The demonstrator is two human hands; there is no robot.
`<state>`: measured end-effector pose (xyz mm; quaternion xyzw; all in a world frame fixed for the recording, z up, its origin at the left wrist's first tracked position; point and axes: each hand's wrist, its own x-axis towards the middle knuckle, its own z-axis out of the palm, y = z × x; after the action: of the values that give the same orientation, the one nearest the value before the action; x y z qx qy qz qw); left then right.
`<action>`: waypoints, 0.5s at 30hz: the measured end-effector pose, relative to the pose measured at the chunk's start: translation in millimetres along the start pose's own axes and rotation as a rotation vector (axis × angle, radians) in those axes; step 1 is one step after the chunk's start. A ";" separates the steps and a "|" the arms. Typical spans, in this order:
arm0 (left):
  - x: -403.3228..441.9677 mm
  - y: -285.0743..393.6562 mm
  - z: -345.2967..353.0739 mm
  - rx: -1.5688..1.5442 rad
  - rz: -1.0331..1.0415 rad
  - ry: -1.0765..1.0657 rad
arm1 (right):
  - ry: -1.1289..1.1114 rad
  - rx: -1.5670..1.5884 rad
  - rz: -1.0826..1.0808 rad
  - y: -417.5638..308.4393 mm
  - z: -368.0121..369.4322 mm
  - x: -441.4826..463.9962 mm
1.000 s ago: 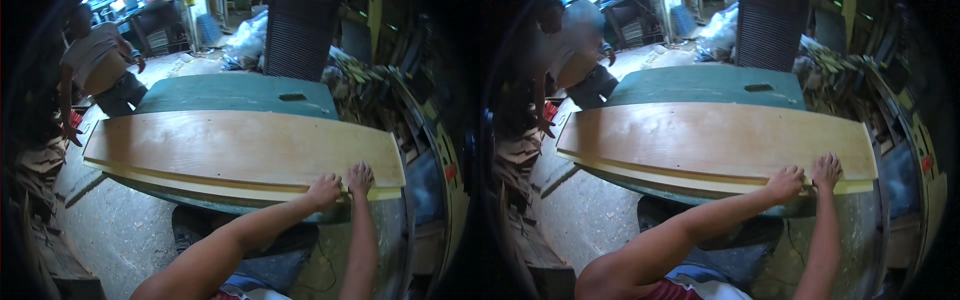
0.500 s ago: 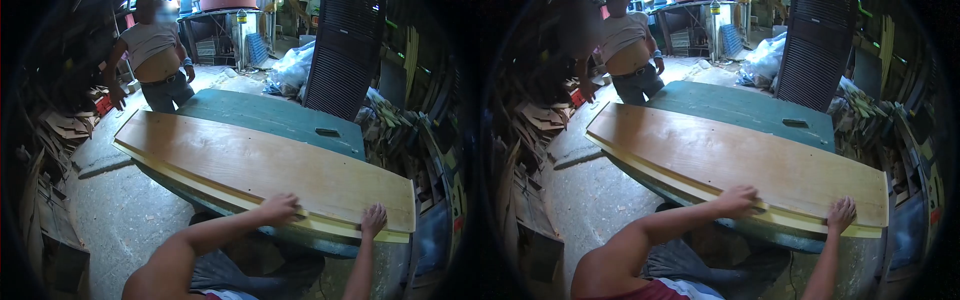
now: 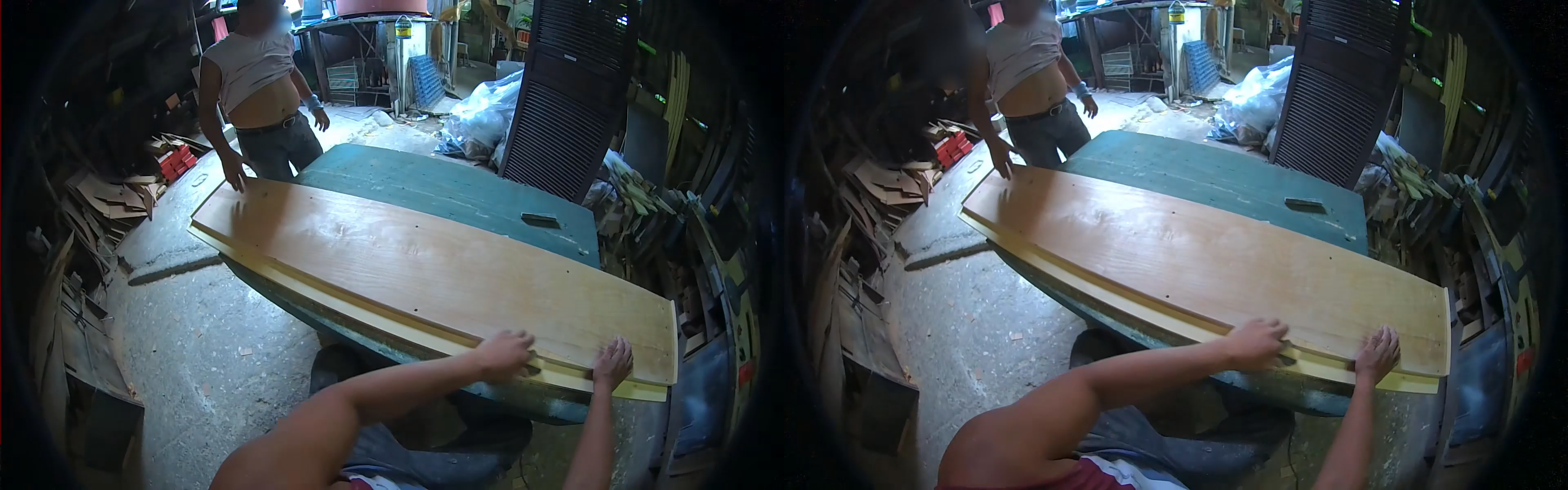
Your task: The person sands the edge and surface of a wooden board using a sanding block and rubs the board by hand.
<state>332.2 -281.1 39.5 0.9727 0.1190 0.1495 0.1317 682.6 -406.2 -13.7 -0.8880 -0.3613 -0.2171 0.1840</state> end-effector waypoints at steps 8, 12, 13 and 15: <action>-144.2 -101.5 -69.1 0.140 -0.077 0.165 | 0.051 0.018 -0.041 1.9 4.8 0.1; -126.1 -89.5 -58.7 0.139 -0.009 0.182 | 0.027 -0.029 -0.017 -6.7 -1.8 -1.8; -108.0 -78.4 -49.8 0.134 0.001 0.165 | 0.021 -0.029 -0.008 -7.5 -4.4 -1.4; -69.3 -51.7 -31.5 0.066 -0.007 0.117 | 0.023 -0.023 -0.005 -8.8 -7.0 0.5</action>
<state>247.9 -244.4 35.5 0.9657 0.1346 0.2018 0.0928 674.9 -403.5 -6.1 -0.8865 -0.3589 -0.2321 0.1772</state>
